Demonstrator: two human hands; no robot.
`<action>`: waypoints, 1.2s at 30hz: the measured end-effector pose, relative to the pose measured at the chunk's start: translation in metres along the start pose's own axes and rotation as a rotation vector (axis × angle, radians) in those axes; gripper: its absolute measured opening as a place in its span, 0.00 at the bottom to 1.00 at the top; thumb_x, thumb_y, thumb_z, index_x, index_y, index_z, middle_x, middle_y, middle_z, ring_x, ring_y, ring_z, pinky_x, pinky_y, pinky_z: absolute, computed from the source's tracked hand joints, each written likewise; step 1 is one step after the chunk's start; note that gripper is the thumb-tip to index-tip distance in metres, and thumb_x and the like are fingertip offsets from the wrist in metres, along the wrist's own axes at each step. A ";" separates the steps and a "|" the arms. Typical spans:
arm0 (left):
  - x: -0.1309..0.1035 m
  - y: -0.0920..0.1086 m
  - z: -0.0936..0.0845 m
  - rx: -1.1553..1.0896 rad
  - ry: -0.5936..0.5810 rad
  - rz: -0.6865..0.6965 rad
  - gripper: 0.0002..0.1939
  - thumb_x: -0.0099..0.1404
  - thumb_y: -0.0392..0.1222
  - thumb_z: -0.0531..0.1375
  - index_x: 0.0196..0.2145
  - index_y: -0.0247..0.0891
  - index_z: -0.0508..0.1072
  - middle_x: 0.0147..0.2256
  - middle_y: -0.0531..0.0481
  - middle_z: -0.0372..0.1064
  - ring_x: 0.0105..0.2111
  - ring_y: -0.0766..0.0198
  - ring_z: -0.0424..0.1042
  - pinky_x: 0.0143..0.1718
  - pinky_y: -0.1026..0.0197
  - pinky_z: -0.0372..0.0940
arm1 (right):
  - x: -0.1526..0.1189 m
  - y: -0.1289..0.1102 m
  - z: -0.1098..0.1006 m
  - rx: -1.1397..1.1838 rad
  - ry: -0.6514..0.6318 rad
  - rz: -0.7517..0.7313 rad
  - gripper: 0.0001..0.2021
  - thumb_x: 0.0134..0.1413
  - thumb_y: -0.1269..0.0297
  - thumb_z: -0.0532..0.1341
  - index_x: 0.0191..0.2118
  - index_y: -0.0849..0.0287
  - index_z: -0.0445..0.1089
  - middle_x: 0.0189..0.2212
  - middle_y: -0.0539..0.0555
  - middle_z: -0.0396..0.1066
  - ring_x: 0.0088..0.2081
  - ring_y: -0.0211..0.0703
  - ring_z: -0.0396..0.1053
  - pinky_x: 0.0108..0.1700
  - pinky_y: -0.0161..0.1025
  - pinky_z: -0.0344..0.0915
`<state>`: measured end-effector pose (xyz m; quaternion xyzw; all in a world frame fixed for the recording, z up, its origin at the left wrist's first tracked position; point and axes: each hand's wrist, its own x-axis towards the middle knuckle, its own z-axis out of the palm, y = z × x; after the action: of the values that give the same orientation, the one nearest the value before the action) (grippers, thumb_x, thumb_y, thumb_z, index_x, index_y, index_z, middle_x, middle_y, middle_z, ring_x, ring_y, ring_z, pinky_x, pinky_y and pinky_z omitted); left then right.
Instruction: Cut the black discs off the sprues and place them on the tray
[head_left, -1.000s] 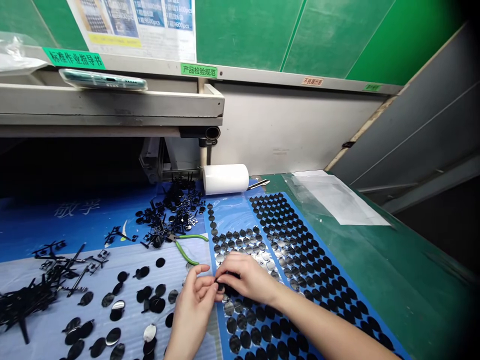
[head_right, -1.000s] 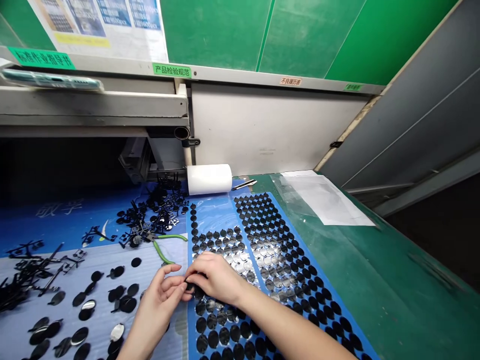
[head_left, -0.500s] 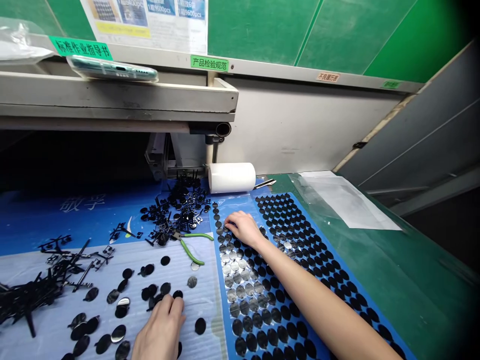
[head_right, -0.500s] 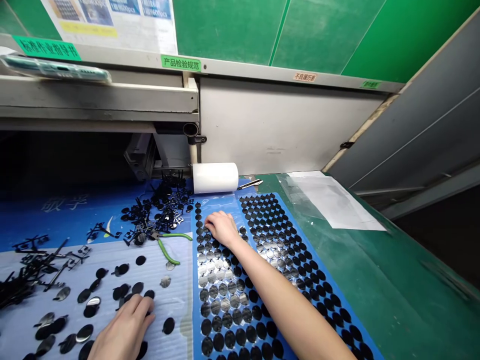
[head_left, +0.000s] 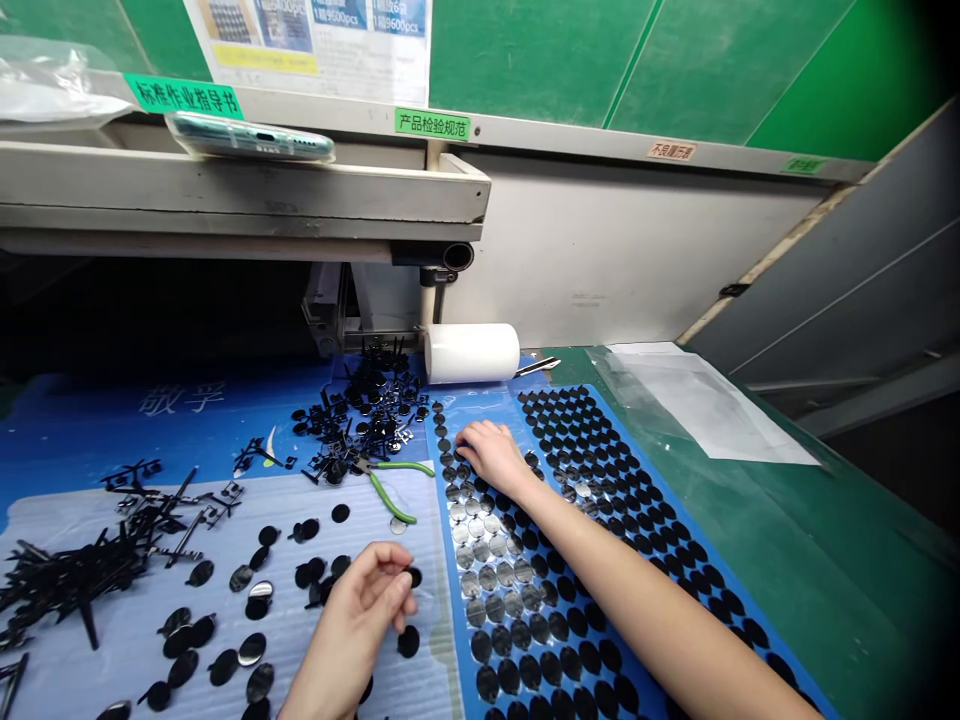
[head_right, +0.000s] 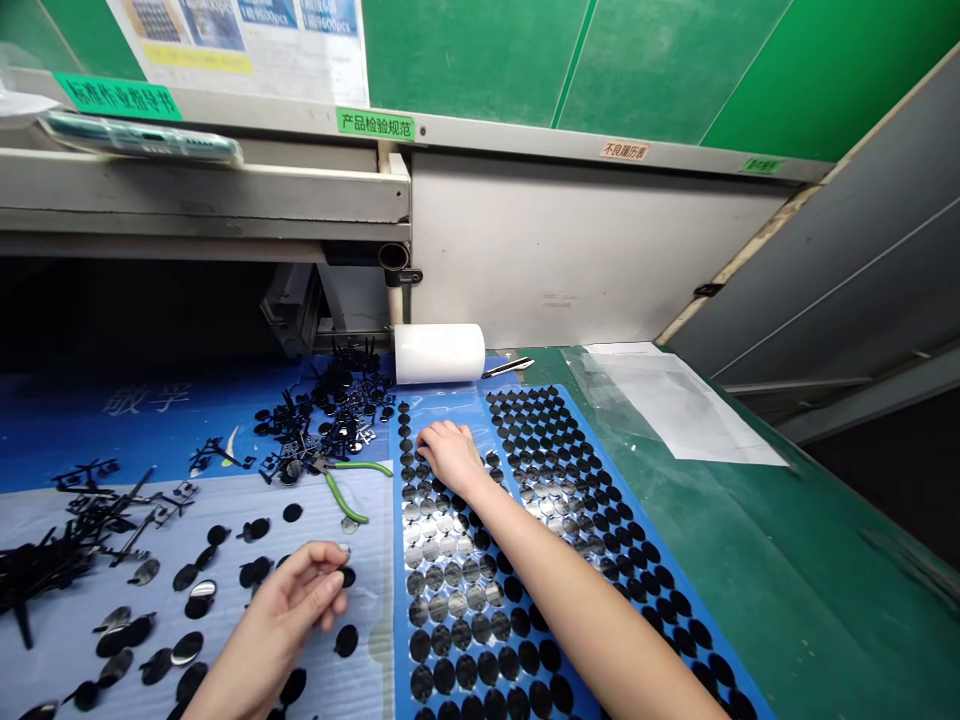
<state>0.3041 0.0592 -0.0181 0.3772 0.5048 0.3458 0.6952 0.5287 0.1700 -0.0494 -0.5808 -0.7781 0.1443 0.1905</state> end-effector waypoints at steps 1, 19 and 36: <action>0.000 0.002 0.004 -0.127 -0.024 0.002 0.09 0.53 0.42 0.59 0.33 0.38 0.65 0.24 0.55 0.61 0.22 0.70 0.60 0.24 0.67 0.55 | -0.002 -0.005 -0.003 0.051 0.020 0.005 0.09 0.56 0.65 0.54 0.41 0.62 0.64 0.41 0.54 0.65 0.43 0.45 0.63 0.45 0.50 0.59; 0.001 -0.011 0.009 0.760 0.242 0.272 0.09 0.59 0.43 0.50 0.36 0.40 0.65 0.37 0.45 0.62 0.35 0.56 0.64 0.30 0.58 0.60 | -0.027 -0.024 -0.004 0.449 -0.018 0.084 0.11 0.58 0.62 0.51 0.37 0.64 0.66 0.30 0.51 0.70 0.28 0.36 0.69 0.30 0.37 0.67; 0.017 -0.017 -0.009 1.401 0.190 0.333 0.10 0.61 0.35 0.43 0.31 0.39 0.63 0.33 0.47 0.63 0.36 0.57 0.64 0.31 0.57 0.60 | -0.002 0.033 0.000 -0.103 -0.057 -0.016 0.09 0.56 0.64 0.54 0.42 0.61 0.64 0.41 0.54 0.65 0.39 0.42 0.65 0.41 0.45 0.63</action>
<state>0.3014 0.0669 -0.0422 0.7742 0.6019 0.0736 0.1816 0.5569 0.1777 -0.0644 -0.5793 -0.7942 0.1191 0.1395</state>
